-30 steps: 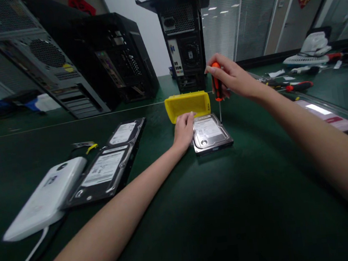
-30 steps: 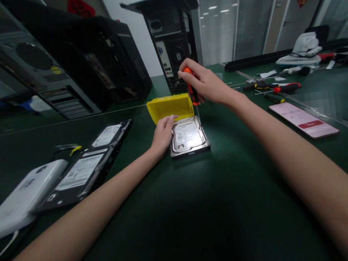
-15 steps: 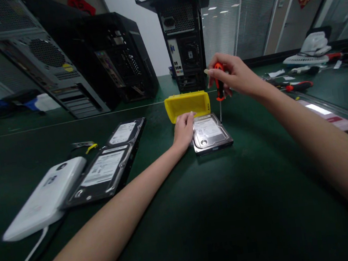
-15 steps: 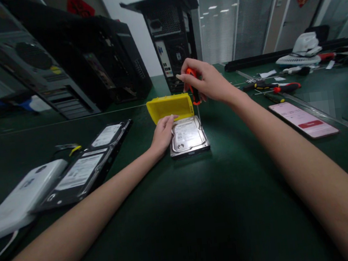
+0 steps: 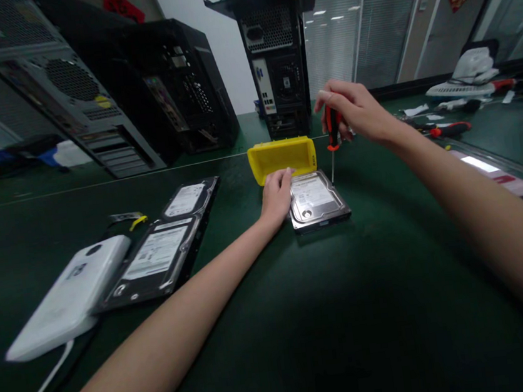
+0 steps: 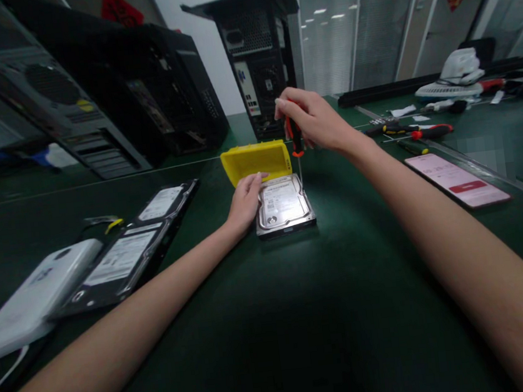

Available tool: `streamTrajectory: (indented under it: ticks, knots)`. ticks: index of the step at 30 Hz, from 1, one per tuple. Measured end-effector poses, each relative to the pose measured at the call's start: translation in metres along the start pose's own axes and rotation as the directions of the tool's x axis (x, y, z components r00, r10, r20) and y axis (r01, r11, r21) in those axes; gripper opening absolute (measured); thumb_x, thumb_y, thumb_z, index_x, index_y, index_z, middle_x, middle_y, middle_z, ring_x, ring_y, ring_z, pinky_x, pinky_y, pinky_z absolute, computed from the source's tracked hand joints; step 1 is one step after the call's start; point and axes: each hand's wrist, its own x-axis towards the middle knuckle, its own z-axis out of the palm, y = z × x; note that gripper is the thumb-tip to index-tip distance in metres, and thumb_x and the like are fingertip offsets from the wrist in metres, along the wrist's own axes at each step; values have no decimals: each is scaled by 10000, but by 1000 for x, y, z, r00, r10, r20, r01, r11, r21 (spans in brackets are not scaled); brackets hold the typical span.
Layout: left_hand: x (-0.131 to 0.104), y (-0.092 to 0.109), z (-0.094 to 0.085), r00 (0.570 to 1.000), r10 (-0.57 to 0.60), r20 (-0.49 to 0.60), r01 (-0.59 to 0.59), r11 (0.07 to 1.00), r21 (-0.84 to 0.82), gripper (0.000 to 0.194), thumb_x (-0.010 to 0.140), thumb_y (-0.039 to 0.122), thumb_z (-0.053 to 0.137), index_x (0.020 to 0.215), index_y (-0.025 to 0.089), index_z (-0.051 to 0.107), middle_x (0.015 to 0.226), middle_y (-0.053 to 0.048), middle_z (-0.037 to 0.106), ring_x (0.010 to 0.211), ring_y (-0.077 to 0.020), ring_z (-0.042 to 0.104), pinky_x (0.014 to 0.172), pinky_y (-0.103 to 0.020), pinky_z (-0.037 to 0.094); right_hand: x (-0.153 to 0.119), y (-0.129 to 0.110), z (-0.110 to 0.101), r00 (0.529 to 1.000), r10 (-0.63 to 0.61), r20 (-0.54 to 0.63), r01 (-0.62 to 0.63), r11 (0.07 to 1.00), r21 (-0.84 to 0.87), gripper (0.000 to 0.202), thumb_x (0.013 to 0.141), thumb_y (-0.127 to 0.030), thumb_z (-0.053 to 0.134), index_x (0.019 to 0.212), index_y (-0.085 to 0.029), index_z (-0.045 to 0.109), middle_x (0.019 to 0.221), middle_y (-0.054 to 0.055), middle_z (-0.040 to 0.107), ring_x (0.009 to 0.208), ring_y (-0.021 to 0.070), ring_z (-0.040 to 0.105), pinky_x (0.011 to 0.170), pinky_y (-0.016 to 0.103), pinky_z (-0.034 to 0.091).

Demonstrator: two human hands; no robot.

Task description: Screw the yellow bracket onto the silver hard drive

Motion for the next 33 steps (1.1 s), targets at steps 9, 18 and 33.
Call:
streamTrajectory:
  ticks: [9,18,33]
  knots:
    - [0,1,-1,1000,-6,5,6,1000,5,384,947,402,348,1056,186,646,1135,-86,631,1126,-211,520,1021,-365,359,1,-8,-3,998,-12,61,10,999,35,425,852,-561,475,1013,-195,618,755,35,643,464,80,531,430,227,467]
    - [0,-1,-1,1000,5,2,-5,1000,8,387,948,405,348,1047,182,648,1125,-89,632,1117,-210,525,1013,-364,366,0,-14,-8,999,-28,44,28,1000,5,426,801,-556,556,981,-181,648,852,61,673,485,80,528,419,226,470]
    - [0,-1,-1,1000,-14,5,14,1000,0,386,947,407,351,1055,189,649,1140,-80,631,1119,-207,530,1010,-350,374,1,-7,-6,997,-61,-36,57,993,-105,369,777,-543,588,803,-176,613,649,30,572,584,142,573,530,285,504]
